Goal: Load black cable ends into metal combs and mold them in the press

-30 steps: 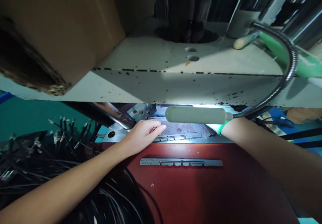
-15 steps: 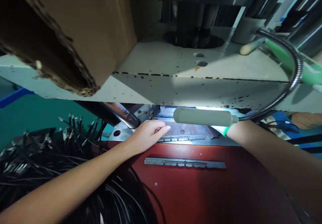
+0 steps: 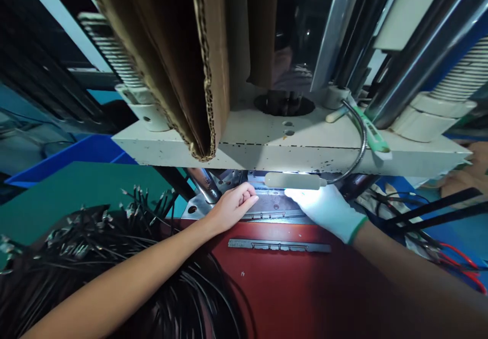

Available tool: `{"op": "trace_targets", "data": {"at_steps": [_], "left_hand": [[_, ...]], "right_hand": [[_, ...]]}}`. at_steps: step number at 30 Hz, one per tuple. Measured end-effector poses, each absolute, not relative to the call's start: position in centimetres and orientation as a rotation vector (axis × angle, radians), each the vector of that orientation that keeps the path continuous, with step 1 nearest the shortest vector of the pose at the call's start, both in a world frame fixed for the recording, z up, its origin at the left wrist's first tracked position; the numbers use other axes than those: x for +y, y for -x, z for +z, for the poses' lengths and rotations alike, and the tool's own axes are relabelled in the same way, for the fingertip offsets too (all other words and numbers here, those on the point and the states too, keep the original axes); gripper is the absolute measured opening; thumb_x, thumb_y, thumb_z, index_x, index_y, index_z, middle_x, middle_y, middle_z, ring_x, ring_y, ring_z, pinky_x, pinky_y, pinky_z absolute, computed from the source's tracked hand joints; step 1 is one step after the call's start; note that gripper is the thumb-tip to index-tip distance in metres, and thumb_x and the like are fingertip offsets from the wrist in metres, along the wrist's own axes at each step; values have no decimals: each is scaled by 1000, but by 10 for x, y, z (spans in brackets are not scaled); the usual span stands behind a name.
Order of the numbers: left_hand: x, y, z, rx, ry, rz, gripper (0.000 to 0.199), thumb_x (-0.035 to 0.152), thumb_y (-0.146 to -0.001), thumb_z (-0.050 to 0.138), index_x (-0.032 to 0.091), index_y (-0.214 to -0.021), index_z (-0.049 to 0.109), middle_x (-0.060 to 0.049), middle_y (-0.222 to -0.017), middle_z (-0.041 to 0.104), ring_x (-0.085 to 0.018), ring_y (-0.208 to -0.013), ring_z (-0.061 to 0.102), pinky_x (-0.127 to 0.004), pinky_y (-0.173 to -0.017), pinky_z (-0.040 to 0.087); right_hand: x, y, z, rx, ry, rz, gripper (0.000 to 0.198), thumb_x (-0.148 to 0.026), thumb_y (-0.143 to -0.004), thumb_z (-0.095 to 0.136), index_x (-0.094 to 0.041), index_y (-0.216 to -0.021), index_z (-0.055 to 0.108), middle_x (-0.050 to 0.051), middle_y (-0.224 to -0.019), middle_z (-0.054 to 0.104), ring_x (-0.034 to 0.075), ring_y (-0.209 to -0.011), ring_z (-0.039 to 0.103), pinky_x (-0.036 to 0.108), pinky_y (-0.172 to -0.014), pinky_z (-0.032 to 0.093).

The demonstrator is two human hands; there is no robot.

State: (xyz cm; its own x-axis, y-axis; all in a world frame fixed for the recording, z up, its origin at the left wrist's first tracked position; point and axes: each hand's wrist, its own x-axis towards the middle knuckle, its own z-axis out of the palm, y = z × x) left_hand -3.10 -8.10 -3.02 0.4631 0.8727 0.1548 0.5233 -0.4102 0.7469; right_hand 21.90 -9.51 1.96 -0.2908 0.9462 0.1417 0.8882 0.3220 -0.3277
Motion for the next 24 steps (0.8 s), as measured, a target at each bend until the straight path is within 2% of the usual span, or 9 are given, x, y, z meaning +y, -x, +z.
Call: {"op": "trace_targets", "data": {"at_steps": [2, 4, 8, 12, 16, 19, 21, 23, 24], "left_hand": [[-82, 31, -29, 1086, -2056, 798, 26, 42, -94, 43, 18, -95, 54, 4, -70, 49, -12, -65, 47, -24, -63, 36], [-84, 31, -30, 964, -2014, 807, 34, 46, -96, 38, 17, -98, 55, 3, -72, 50, -12, -67, 47, -24, -64, 38], [-84, 35, -36, 867, -1939, 797, 46, 49, -97, 27, 15, -91, 57, 0, -71, 50, -13, -69, 49, -25, -66, 41], [-81, 39, -38, 986, -1983, 768, 49, 49, -96, 27, 16, -84, 60, 0, -68, 51, -14, -67, 50, -25, -65, 41], [-84, 41, -33, 1015, -2136, 693, 47, 49, -96, 28, 18, -79, 59, -1, -68, 53, -16, -68, 52, -27, -67, 42], [-86, 40, -30, 999, -2257, 669, 45, 48, -96, 28, 19, -75, 57, -1, -72, 57, -18, -72, 55, -27, -71, 43], [-87, 38, -31, 1010, -2334, 640, 44, 48, -96, 30, 20, -74, 56, -2, -75, 60, -19, -76, 57, -27, -73, 44], [-87, 36, -35, 1037, -2409, 577, 42, 48, -95, 32, 20, -75, 56, -2, -79, 63, -19, -78, 59, -27, -74, 44], [-87, 35, -37, 1051, -2446, 537, 41, 48, -95, 34, 21, -75, 57, -2, -80, 63, -19, -79, 59, -27, -74, 44]], "right_hand": [[-112, -214, 20, -2348, 1558, 273, 33, -32, -93, 47, -25, -118, 68, 6, -120, 68, 24, -110, 62, 36, -98, 48], [-125, -205, 18, -2345, 1586, 247, 35, -34, -92, 50, -23, -120, 66, 7, -121, 67, 26, -107, 63, 38, -95, 49], [-147, -187, 17, -2263, 1741, 305, 36, -48, -94, 45, -24, -110, 67, 8, -101, 72, 23, -82, 67, 33, -70, 49], [-179, -193, 22, -2198, 1774, 393, 35, -39, -99, 36, -23, -102, 67, 4, -87, 70, 18, -81, 64, 28, -70, 46], [-240, -234, 20, -2040, 1718, 578, 40, -22, -97, 32, -21, -128, 57, 3, -83, 66, 13, -76, 60, 25, -72, 49], [-282, -288, 15, -1793, 1772, 683, 44, -27, -95, 33, -20, -136, 50, 4, -91, 67, 14, -78, 61, 29, -76, 53], [-297, -332, 14, -1663, 1931, 573, 46, -32, -96, 31, -19, -135, 49, 5, -89, 68, 15, -73, 62, 30, -70, 54], [-297, -377, 16, -1562, 2099, 308, 45, -34, -95, 33, -16, -132, 50, 5, -85, 69, 16, -68, 63, 31, -67, 55], [-293, -397, 18, -1525, 2141, 205, 43, -33, -94, 34, -15, -128, 52, 7, -87, 70, 18, -72, 64, 33, -71, 55]]}}
